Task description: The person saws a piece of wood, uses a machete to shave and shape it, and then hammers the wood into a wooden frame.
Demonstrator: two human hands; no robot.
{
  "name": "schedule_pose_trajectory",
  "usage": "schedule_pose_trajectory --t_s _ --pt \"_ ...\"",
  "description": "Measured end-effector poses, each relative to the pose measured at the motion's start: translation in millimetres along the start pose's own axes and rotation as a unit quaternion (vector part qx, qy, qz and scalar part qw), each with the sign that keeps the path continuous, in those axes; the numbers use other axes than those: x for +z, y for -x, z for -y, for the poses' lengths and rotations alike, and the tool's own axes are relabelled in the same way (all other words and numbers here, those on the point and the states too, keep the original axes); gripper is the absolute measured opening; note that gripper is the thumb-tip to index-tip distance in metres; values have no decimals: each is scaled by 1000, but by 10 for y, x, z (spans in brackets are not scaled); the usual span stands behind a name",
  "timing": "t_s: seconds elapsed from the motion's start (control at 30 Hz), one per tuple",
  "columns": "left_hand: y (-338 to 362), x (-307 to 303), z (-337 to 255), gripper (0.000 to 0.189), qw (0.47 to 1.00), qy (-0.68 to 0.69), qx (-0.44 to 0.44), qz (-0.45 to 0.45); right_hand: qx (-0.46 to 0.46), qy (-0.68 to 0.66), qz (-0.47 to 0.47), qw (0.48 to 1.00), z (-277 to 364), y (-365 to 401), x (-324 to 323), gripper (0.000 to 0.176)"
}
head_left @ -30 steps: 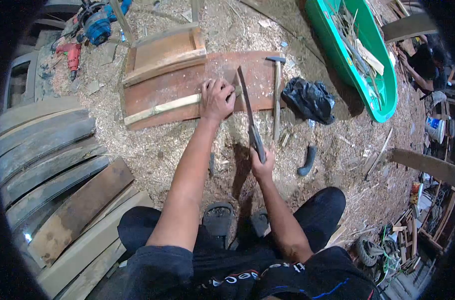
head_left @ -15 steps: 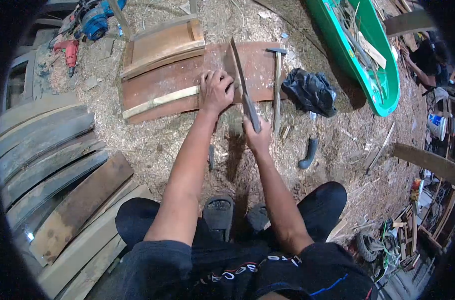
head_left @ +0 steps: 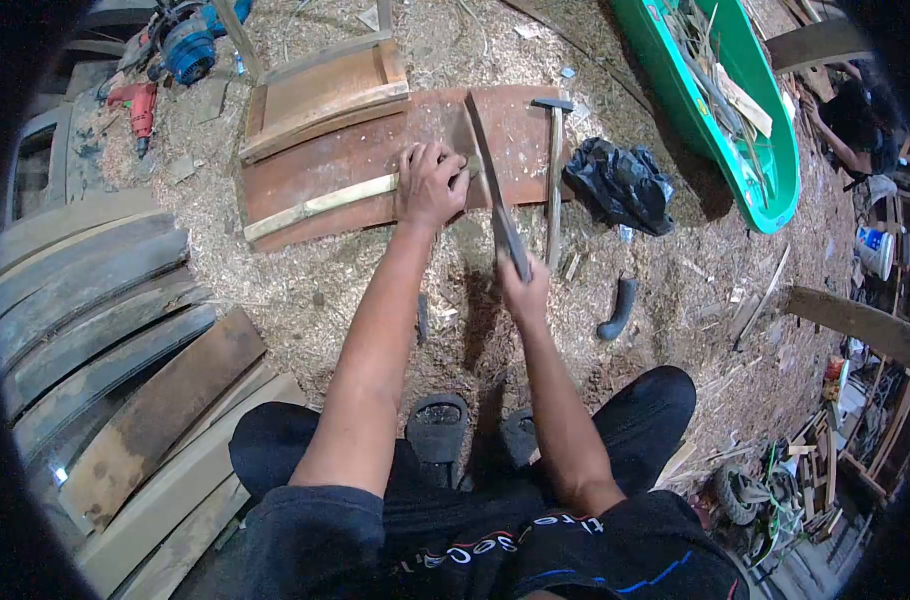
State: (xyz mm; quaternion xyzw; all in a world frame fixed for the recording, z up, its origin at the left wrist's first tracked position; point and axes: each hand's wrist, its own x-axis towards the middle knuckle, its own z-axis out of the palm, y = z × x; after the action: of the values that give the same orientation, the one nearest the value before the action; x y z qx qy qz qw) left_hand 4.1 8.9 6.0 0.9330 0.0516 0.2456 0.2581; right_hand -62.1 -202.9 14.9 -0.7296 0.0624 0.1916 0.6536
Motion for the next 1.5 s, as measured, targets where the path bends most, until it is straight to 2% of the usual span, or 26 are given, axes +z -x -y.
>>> schedule_pose_trajectory --t_s 0.03,0.1,0.17,0.2,0.3,0.33,0.43,0.47,0.57,0.7,0.73,0.83,0.87,1.0,1.1,1.13,1.33,1.43,1.5 --pt "-21 26 27 15 1000 -2 1 -5 -21 49 5 999 294 -97 55 23" --pt "75 4 -37 15 1000 -1 -3 5 -91 164 -20 982 131 -125 76 20" --pt "-3 -20 -24 16 1000 -5 -4 4 -48 87 -12 995 -10 152 -13 16" --pt "9 -18 -18 17 1000 -13 -4 10 -84 80 -27 993 -27 276 -28 15" --pt "5 18 -26 16 1000 -5 -24 16 -10 49 -68 996 -5 316 -99 14" --pt "10 8 -19 22 1000 -15 -15 23 -68 92 -77 990 -15 297 -115 16" --pt "4 -5 -20 26 999 -35 3 15 -58 130 -68 988 70 302 -116 21" --pt "-3 -21 -34 28 999 -35 4 21 -82 151 -86 981 110 288 -88 26" --pt "-2 17 -44 26 999 -38 -4 -2 -151 116 -133 973 250 143 -6 22" --pt "5 22 -41 27 999 -26 -21 31 -270 404 -174 857 508 -366 -137 29" --pt "2 18 -53 27 999 -30 -13 12 -255 398 -154 867 498 -524 -208 30" --pt "-13 -13 -63 28 999 -33 -8 19 -285 477 -167 814 424 -804 -389 29" --pt "-20 -25 -70 28 999 -43 -9 29 -279 468 -140 826 389 -859 -450 29" --pt "-1 33 -16 24 998 -49 2 32 -199 404 -145 881 379 -857 -496 23" --pt "-6 -12 -53 23 998 -35 0 56 -231 400 -154 873 299 -821 -660 15" --pt "-38 -5 -44 23 998 -41 11 49 -199 415 -151 875 305 -807 -725 14" --pt "-110 289 -303 25 993 -6 83 82 -227 409 -157 870 212 -774 -1031 23" --pt "-192 503 -642 23 997 -6 23 79 -237 418 -160 862 203 -876 -1182 25" --pt "-230 663 -745 23 997 0 22 77 -226 416 -166 865 175 -881 -1280 26"
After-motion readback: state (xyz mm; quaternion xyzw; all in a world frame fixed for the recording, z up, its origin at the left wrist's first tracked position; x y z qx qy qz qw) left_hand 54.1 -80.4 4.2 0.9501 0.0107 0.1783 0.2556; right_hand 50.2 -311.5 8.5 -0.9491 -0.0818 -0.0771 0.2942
